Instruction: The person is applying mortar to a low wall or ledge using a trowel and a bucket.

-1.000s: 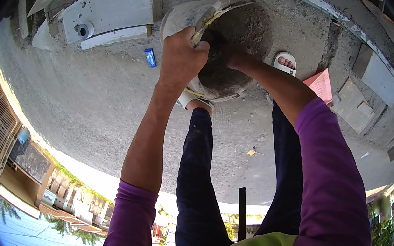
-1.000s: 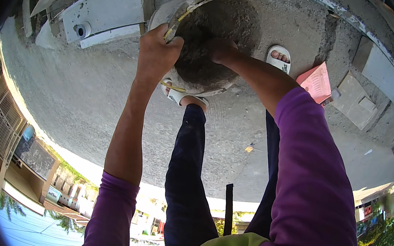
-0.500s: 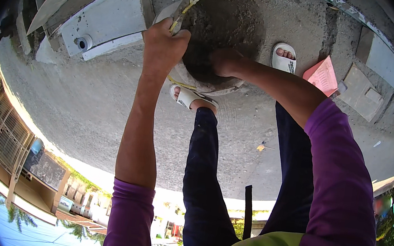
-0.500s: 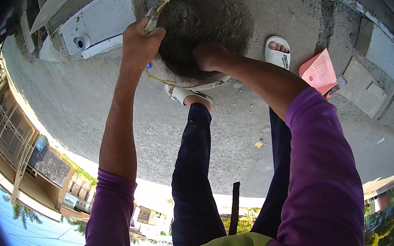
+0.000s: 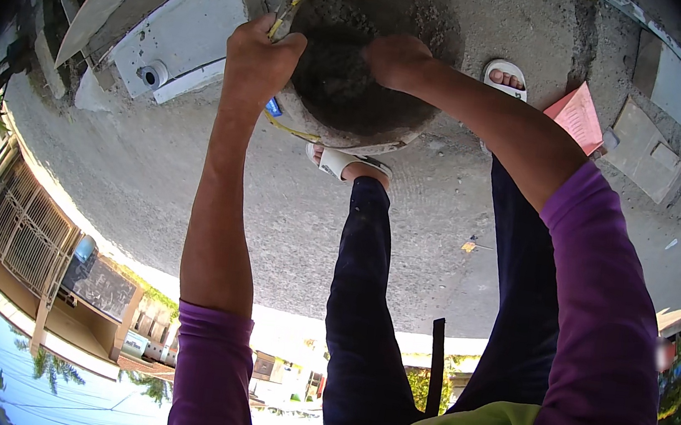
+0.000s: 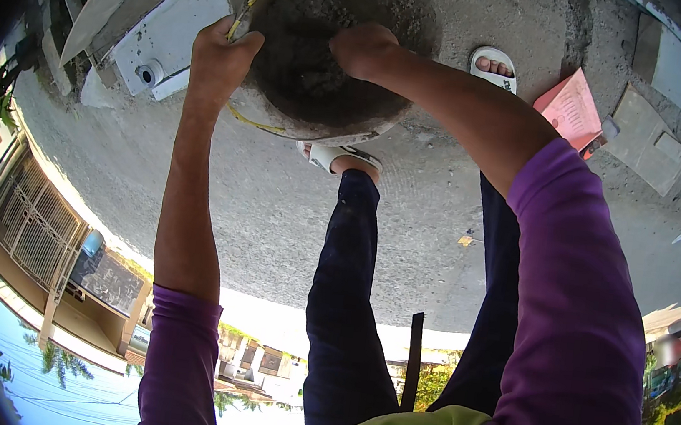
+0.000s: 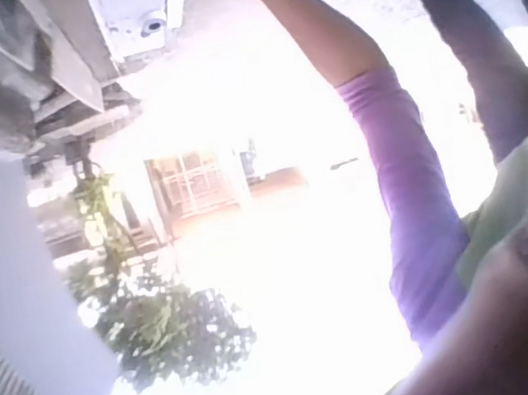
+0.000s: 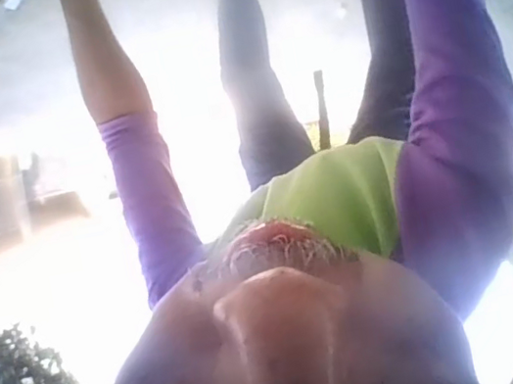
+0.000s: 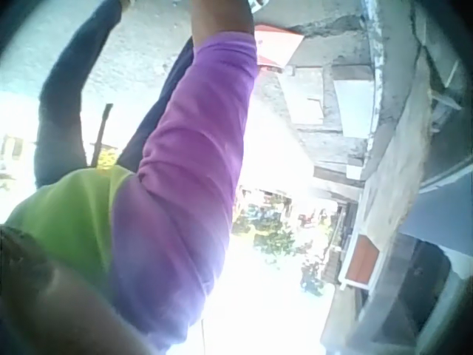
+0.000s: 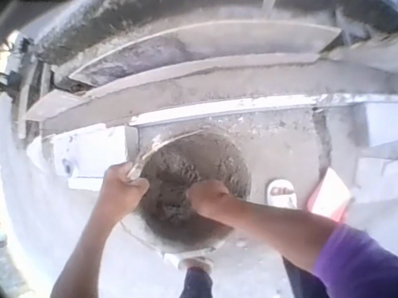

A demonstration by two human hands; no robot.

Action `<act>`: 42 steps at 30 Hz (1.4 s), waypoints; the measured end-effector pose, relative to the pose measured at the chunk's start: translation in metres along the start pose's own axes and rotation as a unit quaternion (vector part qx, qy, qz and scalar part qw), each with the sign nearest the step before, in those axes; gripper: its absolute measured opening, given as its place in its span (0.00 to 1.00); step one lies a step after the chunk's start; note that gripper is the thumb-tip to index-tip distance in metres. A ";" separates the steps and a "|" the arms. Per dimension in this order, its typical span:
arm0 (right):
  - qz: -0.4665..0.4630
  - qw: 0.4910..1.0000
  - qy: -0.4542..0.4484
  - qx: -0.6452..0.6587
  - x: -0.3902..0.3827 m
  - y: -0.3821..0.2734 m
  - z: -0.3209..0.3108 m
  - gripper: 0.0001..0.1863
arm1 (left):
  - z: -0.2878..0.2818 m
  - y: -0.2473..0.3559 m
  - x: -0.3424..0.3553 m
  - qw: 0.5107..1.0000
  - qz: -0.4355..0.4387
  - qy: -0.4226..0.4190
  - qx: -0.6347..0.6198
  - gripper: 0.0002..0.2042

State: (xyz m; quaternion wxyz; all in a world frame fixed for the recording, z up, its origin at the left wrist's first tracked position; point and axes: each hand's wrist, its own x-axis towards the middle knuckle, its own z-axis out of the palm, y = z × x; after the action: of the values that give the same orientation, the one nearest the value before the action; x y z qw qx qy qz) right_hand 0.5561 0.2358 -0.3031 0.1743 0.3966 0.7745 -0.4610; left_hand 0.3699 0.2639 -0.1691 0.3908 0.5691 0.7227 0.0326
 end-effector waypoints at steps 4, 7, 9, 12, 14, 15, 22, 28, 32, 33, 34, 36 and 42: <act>0.066 0.998 -0.009 0.006 0.020 -0.018 -0.001 0.14 | 0.005 0.010 -0.001 0.999 0.038 0.018 0.021 0.11; -0.042 0.999 -0.020 -0.027 -0.014 -0.032 0.044 0.14 | -0.004 0.008 0.004 0.998 -0.017 -0.008 -0.062 0.12; -0.061 0.996 -0.049 -0.051 -0.017 -0.027 0.017 0.14 | -0.003 0.000 0.002 1.000 0.007 0.009 0.016 0.13; 0.110 0.991 -0.009 0.077 0.009 -0.001 -0.044 0.15 | -0.001 0.003 0.012 1.000 0.016 -0.013 0.020 0.13; 0.073 0.997 -0.012 0.016 0.016 -0.025 -0.028 0.15 | -0.001 0.011 0.019 0.999 0.026 -0.010 0.025 0.14; 0.033 0.998 -0.022 -0.041 0.014 -0.039 -0.009 0.15 | 0.001 0.011 0.018 0.999 0.028 -0.011 0.031 0.14; 0.043 0.998 0.044 -0.019 0.007 -0.001 -0.034 0.13 | -0.010 0.001 0.019 0.999 0.027 -0.003 0.040 0.14; -0.088 0.994 -0.013 -0.067 0.000 -0.043 0.036 0.12 | -0.012 -0.001 0.020 0.998 0.058 -0.020 0.030 0.13; -0.061 0.996 0.014 -0.056 -0.006 -0.023 0.010 0.13 | -0.014 -0.015 0.020 0.999 0.044 -0.003 0.002 0.13; -0.065 0.996 0.016 -0.063 0.001 -0.026 0.008 0.13 | -0.015 -0.012 0.025 0.998 0.052 -0.015 0.008 0.13; -0.069 0.995 0.015 -0.068 0.007 -0.033 0.008 0.13 | -0.015 -0.009 0.027 0.998 0.059 -0.030 0.013 0.13; -0.080 0.994 0.012 -0.075 0.019 -0.050 0.010 0.13 | -0.020 -0.006 0.033 0.998 0.047 -0.045 0.024 0.13; -0.060 0.996 0.036 -0.053 0.003 -0.027 -0.013 0.14 | -0.027 -0.009 0.026 0.998 0.029 -0.049 0.032 0.14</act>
State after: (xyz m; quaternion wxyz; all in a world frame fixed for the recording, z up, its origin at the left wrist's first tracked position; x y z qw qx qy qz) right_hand 0.5346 0.2410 -0.2832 0.1390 0.3562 0.8258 -0.4146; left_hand 0.3453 0.2936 -0.1684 0.4058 0.6031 0.6867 -0.0072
